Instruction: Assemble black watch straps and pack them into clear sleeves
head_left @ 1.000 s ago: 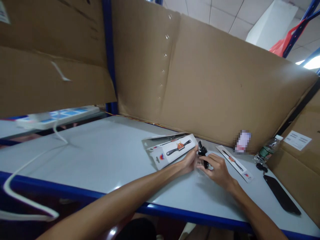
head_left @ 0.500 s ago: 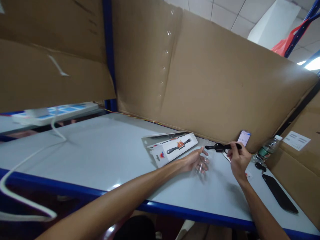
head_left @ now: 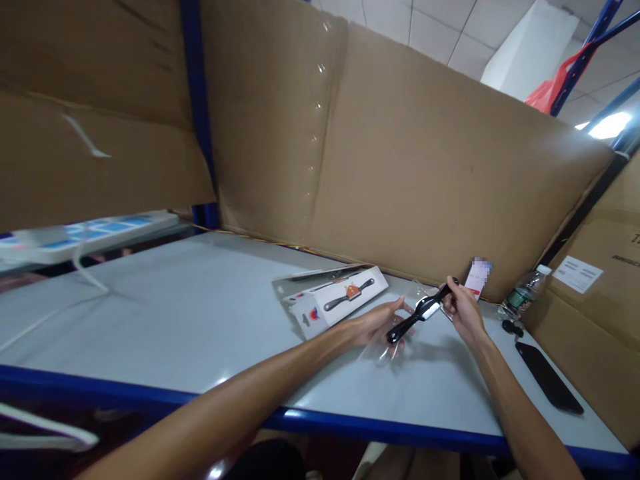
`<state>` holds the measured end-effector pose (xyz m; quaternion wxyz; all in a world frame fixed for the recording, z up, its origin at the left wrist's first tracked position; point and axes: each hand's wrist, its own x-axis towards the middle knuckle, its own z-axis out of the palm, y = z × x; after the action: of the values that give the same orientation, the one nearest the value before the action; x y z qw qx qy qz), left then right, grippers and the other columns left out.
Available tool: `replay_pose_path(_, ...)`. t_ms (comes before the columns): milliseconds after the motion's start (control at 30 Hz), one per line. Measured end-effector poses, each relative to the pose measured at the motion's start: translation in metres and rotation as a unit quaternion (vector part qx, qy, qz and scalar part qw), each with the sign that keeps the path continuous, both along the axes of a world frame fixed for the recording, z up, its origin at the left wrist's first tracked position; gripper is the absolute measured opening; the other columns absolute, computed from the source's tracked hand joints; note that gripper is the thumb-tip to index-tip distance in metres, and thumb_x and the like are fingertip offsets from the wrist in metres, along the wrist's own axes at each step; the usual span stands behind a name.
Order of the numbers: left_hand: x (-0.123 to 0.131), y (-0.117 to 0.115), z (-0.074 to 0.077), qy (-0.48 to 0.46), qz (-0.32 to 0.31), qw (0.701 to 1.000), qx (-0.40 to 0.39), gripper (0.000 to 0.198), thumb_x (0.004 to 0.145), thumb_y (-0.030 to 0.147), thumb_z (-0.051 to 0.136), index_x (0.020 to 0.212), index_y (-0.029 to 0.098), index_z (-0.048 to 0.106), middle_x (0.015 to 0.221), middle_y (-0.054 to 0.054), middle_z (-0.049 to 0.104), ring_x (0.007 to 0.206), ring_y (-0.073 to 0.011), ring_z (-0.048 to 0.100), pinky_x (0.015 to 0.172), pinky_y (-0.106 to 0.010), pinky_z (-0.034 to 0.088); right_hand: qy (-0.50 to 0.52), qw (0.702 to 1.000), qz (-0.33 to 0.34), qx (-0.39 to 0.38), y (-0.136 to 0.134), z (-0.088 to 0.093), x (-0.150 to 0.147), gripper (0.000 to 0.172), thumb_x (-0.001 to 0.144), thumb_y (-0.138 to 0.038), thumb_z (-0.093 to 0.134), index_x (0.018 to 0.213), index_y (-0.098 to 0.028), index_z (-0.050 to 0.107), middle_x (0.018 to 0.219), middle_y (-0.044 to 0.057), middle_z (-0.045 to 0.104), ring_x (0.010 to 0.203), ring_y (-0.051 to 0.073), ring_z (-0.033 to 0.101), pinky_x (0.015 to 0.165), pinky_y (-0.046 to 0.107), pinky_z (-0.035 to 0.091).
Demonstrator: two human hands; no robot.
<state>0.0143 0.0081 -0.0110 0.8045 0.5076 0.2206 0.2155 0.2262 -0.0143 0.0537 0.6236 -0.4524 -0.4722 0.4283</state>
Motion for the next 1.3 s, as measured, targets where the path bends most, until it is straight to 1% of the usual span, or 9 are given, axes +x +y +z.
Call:
replay_pose_path(233, 0.005, -0.005, -0.005, 0.008, 0.001, 1.0, -0.014, 0.063, 0.092, 0.076, 0.034, 0.111, 0.02, 0.053, 0.088, -0.01, 0.068, 0.052, -0.0183, 0.061, 0.051, -0.031, 0.049, -0.091, 0.984, 0.123, -0.086, -0.003, -0.004, -0.011, 0.049, 0.06, -0.054, 0.087, 0.072, -0.017, 0.057, 0.048, -0.003, 0.057, 0.034, 0.005, 0.039, 0.031, 0.016, 0.019)
replay_pose_path(400, 0.005, -0.007, -0.002, 0.018, -0.005, 0.999, -0.033, 0.061, 0.093, 0.073, 0.034, 0.113, 0.02, 0.056, 0.087, -0.01, 0.068, 0.052, -0.0196, 0.061, 0.05, -0.031, 0.048, -0.093, 0.981, 0.137, -0.102, -0.004, -0.006, -0.014, 0.046, 0.061, -0.051, 0.086, 0.07, -0.018, 0.054, 0.05, -0.003, 0.059, 0.032, 0.004, 0.039, 0.029, 0.016, 0.019)
replay_pose_path(567, 0.005, -0.011, 0.002, -0.008, 0.022, 0.999, -0.038, 0.055, 0.096, 0.069, 0.036, 0.114, 0.021, 0.053, 0.088, -0.01, 0.068, 0.052, -0.0197, 0.062, 0.051, -0.032, 0.05, -0.073, 0.988, 0.095, -0.098, -0.003, -0.004, -0.011, 0.043, 0.062, -0.049, 0.084, 0.069, -0.019, 0.054, 0.045, -0.005, 0.055, 0.03, 0.005, 0.037, 0.028, 0.016, 0.019)
replay_pose_path(667, 0.006, -0.012, 0.004, -0.033, 0.108, 0.993, -0.046, 0.052, 0.097, 0.067, 0.035, 0.117, 0.021, 0.051, 0.083, -0.007, 0.065, 0.054, -0.0199, 0.062, 0.05, -0.031, 0.051, -0.017, 0.998, 0.027, -0.049, -0.001, 0.002, -0.001, 0.04, 0.062, -0.045, 0.082, 0.067, -0.021, 0.051, 0.042, -0.007, 0.051, 0.029, 0.005, 0.037, 0.029, 0.015, 0.023)
replay_pose_path(800, 0.006, -0.012, 0.007, -0.053, 0.22, 0.972, -0.063, 0.049, 0.1, 0.062, 0.031, 0.121, 0.021, 0.047, 0.082, -0.005, 0.062, 0.061, -0.0205, 0.065, 0.052, -0.031, 0.054, 0.03, 0.995, -0.078, 0.048, -0.001, 0.012, 0.012, 0.03, 0.064, -0.039, 0.077, 0.08, -0.021, 0.059, 0.045, -0.008, 0.054, 0.033, 0.008, 0.046, 0.031, 0.015, 0.029)
replay_pose_path(967, 0.008, -0.013, 0.008, -0.056, 0.217, 0.972, -0.065, 0.046, 0.101, 0.06, 0.031, 0.119, 0.02, 0.045, 0.086, -0.005, 0.062, 0.062, -0.019, 0.065, 0.056, -0.033, 0.056, 0.015, 0.991, -0.093, 0.093, -0.007, 0.013, 0.001, 0.033, 0.066, -0.042, 0.076, 0.085, -0.022, 0.057, 0.053, -0.003, 0.065, 0.041, 0.015, 0.06, 0.038, 0.021, 0.047)
replay_pose_path(1167, 0.009, -0.01, 0.004, -0.077, 0.232, 0.965, -0.092, 0.043, 0.101, 0.059, 0.033, 0.113, 0.019, 0.045, 0.083, -0.005, 0.062, 0.062, -0.0188, 0.066, 0.059, -0.033, 0.057, -0.12, 0.986, -0.03, 0.111, -0.027, 0.001, -0.034, 0.042, 0.075, -0.055, 0.078, 0.082, -0.023, 0.052, 0.056, -0.002, 0.066, 0.042, 0.016, 0.061, 0.04, 0.024, 0.048)
replay_pose_path(1233, 0.01, -0.008, 0.002, -0.088, 0.228, 0.964, -0.107, 0.042, 0.102, 0.058, 0.033, 0.11, 0.019, 0.047, 0.08, -0.005, 0.062, 0.063, -0.02, 0.068, 0.061, -0.035, 0.058, -0.231, 0.959, -0.044, 0.159, -0.034, -0.004, -0.041, 0.041, 0.079, -0.057, 0.076, 0.078, -0.023, 0.053, 0.052, -0.004, 0.062, 0.039, 0.013, 0.056, 0.04, 0.022, 0.041)
replay_pose_path(1300, 0.012, -0.006, 0.001, -0.102, 0.215, 0.964, -0.12, 0.041, 0.102, 0.056, 0.032, 0.108, 0.018, 0.049, 0.077, -0.005, 0.063, 0.062, -0.02, 0.068, 0.06, -0.034, 0.057, -0.361, 0.905, -0.057, 0.218, -0.039, -0.01, -0.045, 0.041, 0.08, -0.057, 0.075, 0.073, -0.022, 0.055, 0.049, -0.003, 0.059, 0.04, 0.012, 0.053, 0.045, 0.022, 0.038)
